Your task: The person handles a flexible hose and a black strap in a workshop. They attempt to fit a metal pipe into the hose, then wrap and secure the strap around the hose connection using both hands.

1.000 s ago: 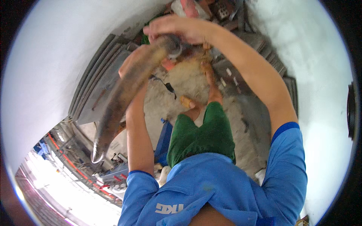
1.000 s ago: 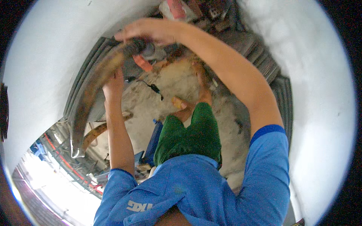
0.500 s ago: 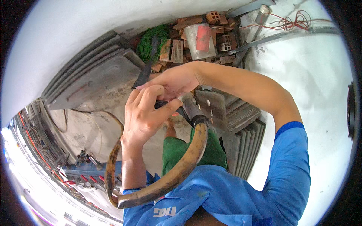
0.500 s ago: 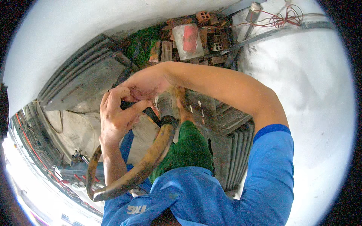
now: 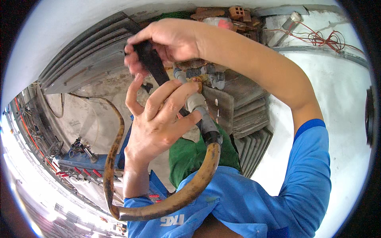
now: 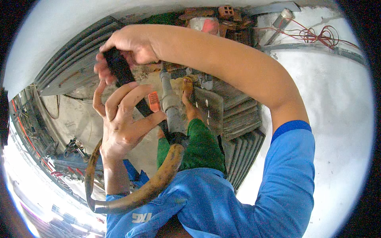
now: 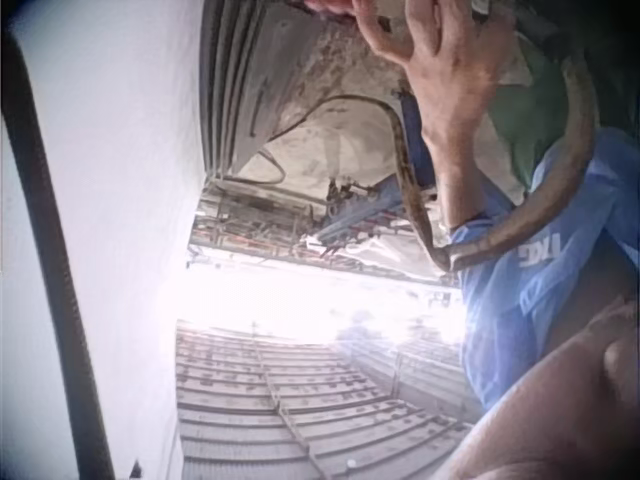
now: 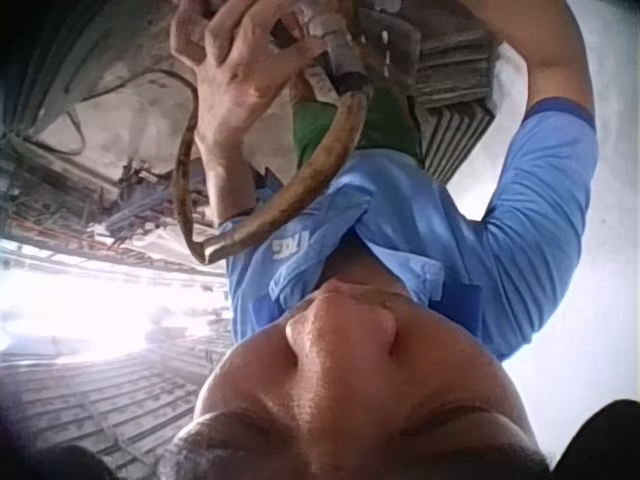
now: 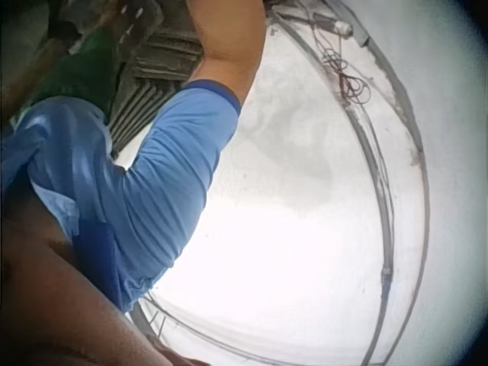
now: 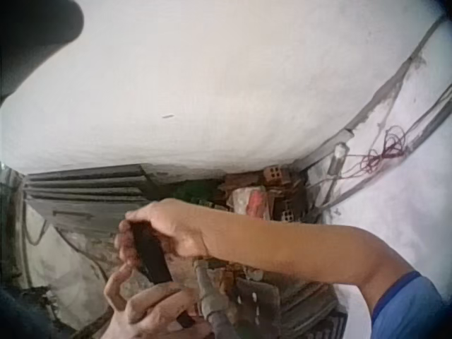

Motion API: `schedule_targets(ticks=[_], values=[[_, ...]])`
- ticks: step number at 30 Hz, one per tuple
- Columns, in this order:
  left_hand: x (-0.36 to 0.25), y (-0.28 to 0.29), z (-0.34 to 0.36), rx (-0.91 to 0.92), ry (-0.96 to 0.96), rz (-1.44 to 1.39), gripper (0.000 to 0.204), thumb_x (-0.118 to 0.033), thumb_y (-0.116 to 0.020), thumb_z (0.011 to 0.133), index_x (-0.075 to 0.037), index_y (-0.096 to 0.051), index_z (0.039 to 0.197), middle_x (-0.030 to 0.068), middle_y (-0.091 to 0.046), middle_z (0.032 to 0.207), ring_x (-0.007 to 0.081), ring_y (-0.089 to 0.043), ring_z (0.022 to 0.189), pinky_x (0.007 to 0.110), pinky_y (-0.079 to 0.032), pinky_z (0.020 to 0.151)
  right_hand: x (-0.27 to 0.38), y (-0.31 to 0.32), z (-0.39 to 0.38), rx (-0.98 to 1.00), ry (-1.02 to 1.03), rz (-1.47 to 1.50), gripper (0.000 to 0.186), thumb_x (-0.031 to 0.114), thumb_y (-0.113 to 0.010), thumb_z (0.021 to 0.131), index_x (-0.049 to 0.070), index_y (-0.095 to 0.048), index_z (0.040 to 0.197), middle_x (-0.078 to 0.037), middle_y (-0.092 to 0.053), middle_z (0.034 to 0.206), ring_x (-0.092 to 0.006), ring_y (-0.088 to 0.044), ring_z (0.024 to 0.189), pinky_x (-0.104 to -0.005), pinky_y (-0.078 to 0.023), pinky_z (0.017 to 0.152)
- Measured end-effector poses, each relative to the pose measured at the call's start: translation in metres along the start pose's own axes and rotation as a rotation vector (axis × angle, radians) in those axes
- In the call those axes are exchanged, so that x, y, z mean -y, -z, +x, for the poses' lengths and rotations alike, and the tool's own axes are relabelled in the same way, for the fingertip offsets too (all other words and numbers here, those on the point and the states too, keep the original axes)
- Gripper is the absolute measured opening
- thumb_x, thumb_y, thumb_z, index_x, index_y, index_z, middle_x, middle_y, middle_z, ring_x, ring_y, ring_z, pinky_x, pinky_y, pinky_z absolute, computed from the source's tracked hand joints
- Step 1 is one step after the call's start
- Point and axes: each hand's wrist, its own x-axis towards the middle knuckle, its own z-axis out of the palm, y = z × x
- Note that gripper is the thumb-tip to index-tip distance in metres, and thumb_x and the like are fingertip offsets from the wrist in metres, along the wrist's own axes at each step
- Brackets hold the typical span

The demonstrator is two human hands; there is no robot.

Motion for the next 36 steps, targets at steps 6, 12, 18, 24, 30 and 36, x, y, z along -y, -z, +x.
schedule_targets(ticks=[6,12,18,24,30,36], values=[[-0.007,-0.001,0.016,0.065,-0.018,-0.049,0.026,-0.024,-0.081,0.067,-0.032,-0.077,0.092,0.004,-0.06,0.142,0.0244,-0.055,0.129,0.056,-0.03,0.116,0.049,0.074,-0.028,0.366,0.202,0.244,0.032,0.023,-0.042,0.11,0.009,-0.052,0.084,0.004,-0.041,0.065,-0.0091,-0.038,0.055,-0.0277,-0.036,0.053],[-0.021,-0.021,-0.004,-0.125,0.525,-0.887,0.032,0.004,-0.065,0.086,-0.01,-0.076,0.113,0.0193,-0.059,0.14,0.0319,-0.058,0.126,0.047,-0.044,0.105,0.059,0.151,-0.132,-0.046,0.577,0.154,0.03,0.02,-0.035,0.112,0.01,-0.049,0.087,0.008,-0.029,0.059,-0.0073,-0.024,0.049,-0.0255,-0.025,0.046],[-0.012,-0.062,0.011,0.388,0.308,-1.333,0.033,-0.025,-0.058,0.101,0.003,-0.074,0.109,0.021,-0.069,0.117,0.0317,-0.065,0.106,0.043,-0.045,0.101,0.035,0.172,-0.185,-0.107,0.734,0.163,0.028,0.024,-0.039,0.112,0.012,-0.049,0.089,0.009,-0.028,0.06,-0.0057,-0.024,0.049,-0.0242,-0.024,0.048],[-0.01,-0.06,0.033,0.679,0.631,-1.55,0.032,-0.028,-0.069,0.095,0.002,-0.074,0.086,0.0103,-0.072,0.081,0.022,-0.065,0.079,0.034,-0.047,0.078,-0.001,0.21,-0.207,-0.037,0.858,0.161,0.026,0.02,-0.045,0.11,0.01,-0.048,0.085,0.007,-0.028,0.062,-0.0066,-0.024,0.052,-0.0241,-0.024,0.05],[-0.009,-0.069,0.043,0.857,0.466,-1.503,0.022,-0.021,-0.075,0.092,0.001,-0.075,0.096,0.009,-0.069,0.093,0.0171,-0.065,0.09,0.03,-0.047,0.079,-0.118,0.213,-0.288,-0.3,0.902,0.393,0.027,0.025,-0.04,0.112,0.013,-0.045,0.089,0.007,-0.024,0.065,-0.0065,-0.023,0.054,-0.0252,-0.023,0.048],[-0.03,-0.074,-0.001,0.362,0.576,-1.306,0.021,-0.015,-0.064,0.098,0.001,-0.068,0.111,0.009,-0.069,0.101,0.0167,-0.063,0.089,0.032,-0.048,0.082,-0.263,0.184,-0.285,-0.557,0.941,0.738,0.03,0.029,-0.042,0.112,0.014,-0.046,0.086,0.008,-0.024,0.064,-0.0068,-0.022,0.054,-0.0255,-0.024,0.047]])
